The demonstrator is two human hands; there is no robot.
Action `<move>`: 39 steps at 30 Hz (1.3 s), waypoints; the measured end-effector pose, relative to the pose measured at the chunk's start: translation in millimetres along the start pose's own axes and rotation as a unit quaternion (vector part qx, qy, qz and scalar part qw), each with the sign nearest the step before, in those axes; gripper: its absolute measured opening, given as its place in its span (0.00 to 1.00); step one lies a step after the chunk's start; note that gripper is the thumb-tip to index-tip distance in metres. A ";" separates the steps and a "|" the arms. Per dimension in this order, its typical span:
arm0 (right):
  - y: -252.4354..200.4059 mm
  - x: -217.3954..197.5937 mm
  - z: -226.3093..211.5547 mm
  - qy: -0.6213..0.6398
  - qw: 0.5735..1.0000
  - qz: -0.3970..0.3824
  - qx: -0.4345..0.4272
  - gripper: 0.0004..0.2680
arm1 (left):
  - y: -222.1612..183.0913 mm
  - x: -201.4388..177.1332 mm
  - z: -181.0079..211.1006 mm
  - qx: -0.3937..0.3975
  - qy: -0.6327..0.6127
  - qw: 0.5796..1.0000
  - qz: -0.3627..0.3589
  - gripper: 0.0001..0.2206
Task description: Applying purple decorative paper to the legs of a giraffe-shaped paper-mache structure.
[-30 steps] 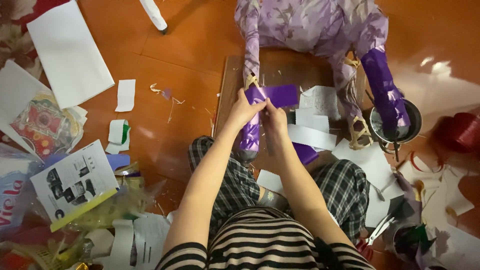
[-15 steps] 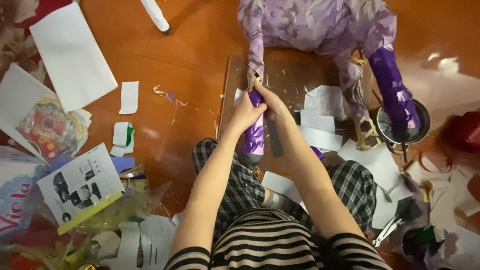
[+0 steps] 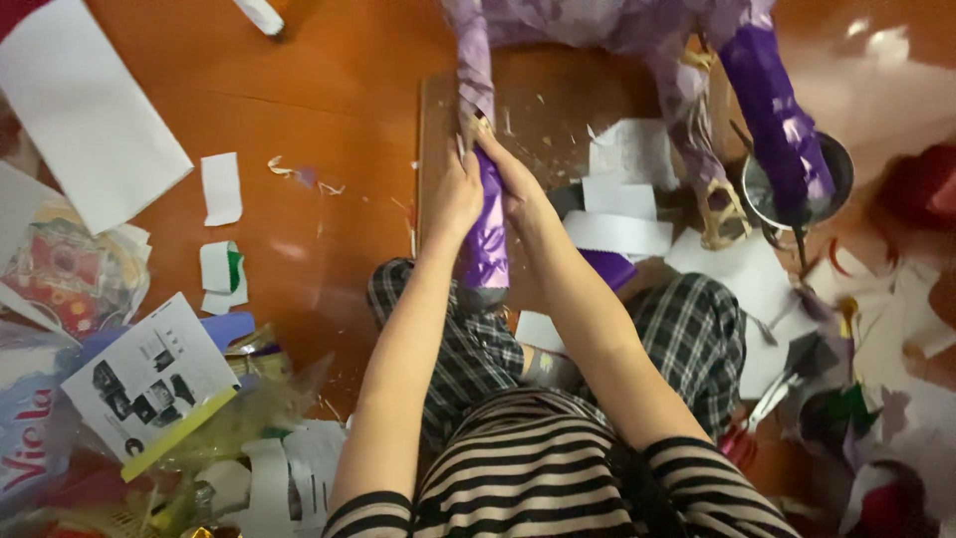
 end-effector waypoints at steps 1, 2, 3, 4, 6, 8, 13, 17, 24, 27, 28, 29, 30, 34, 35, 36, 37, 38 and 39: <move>-2.5 2.8 -0.7 0.004 1.000 0.007 -0.003 0.15 | -1.5 -0.6 1.6 -0.001 0.004 1.000 -0.007 0.31; -5.2 6.8 -0.8 0.009 1.000 -0.006 0.009 0.15 | -3.3 -2.2 4.8 0.021 0.023 0.999 0.008 0.29; -5.9 12.2 -0.8 0.016 0.999 -0.021 0.020 0.15 | -3.9 -5.2 8.7 0.045 0.043 0.998 0.025 0.26; -9.3 15.3 -6.0 0.021 0.999 -0.017 0.016 0.15 | 6.5 0.1 3.8 0.046 0.048 0.998 0.020 0.26; -22.6 12.5 -8.8 -0.102 0.993 0.047 0.044 0.19 | 21.2 10.7 -11.1 0.094 0.019 0.995 0.031 0.24; -30.4 -12.8 -11.1 -0.120 0.992 -0.020 -0.039 0.20 | -36.6 -15.7 38.9 -0.008 -0.008 0.999 -0.031 0.25; -139.4 -131.0 11.2 -0.503 0.862 0.010 -0.063 0.19 | 33.8 17.2 -20.3 0.190 -0.087 0.978 0.014 0.27; -200.7 -219.1 52.7 -0.891 0.442 -0.046 0.094 0.24 | 35.5 13.7 -17.5 0.010 -0.128 0.991 -0.023 0.31; -239.5 -250.3 72.4 -0.915 0.398 0.048 0.039 0.26 | 63.3 20.5 -25.5 0.125 0.020 0.989 0.074 0.23; -227.9 -273.5 60.5 -0.904 0.426 0.022 0.037 0.07 | 67.0 19.0 -26.6 0.143 0.077 0.982 0.101 0.22; -233.6 -242.7 31.6 -0.904 0.426 0.025 0.034 0.07 | 54.0 14.8 -17.3 0.147 0.077 0.981 0.100 0.22; -239.2 -213.9 0.4 -0.819 0.565 0.100 -0.001 0.08 | 42.2 10.8 -9.0 0.146 0.110 0.978 0.098 0.22; -245.3 -185.3 -29.7 -0.707 0.685 0.170 -0.037 0.09 | 30.8 6.2 -0.8 0.145 0.143 0.974 0.096 0.22; -234.4 -191.4 -162.3 -0.759 0.611 0.131 -0.182 0.11 | 12.7 1.6 11.1 0.184 0.183 0.956 0.135 0.20; -239.8 -177.0 -198.5 -0.741 0.610 0.234 -0.153 0.10 | 14.0 3.1 8.8 0.224 0.188 0.941 0.168 0.19; -246.1 -162.2 -234.0 -0.713 0.604 0.335 -0.122 0.09 | 15.7 4.8 6.7 0.263 0.193 0.924 0.201 0.17; -242.8 -171.7 -252.3 -0.714 0.602 0.334 -0.126 0.09 | 10.9 3.4 9.7 0.264 0.190 0.923 0.203 0.17; -239.6 -179.1 -272.8 -0.722 0.580 0.335 -0.172 0.08 | 7.4 2.3 12.2 0.253 0.178 0.930 0.197 0.16; -236.9 -186.4 -293.1 -0.729 0.556 0.335 -0.217 0.08 | 2.8 1.5 13.6 0.239 0.167 0.938 0.190 0.14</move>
Point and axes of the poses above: each hand's wrist, its own y-axis towards the middle knuckle, its own x-axis out of the palm, z = x × y, the point moved 3 cm from there along y, towards the middle knuckle, and after that the axes turned 9 degrees about -x, right-handed, at the moved point
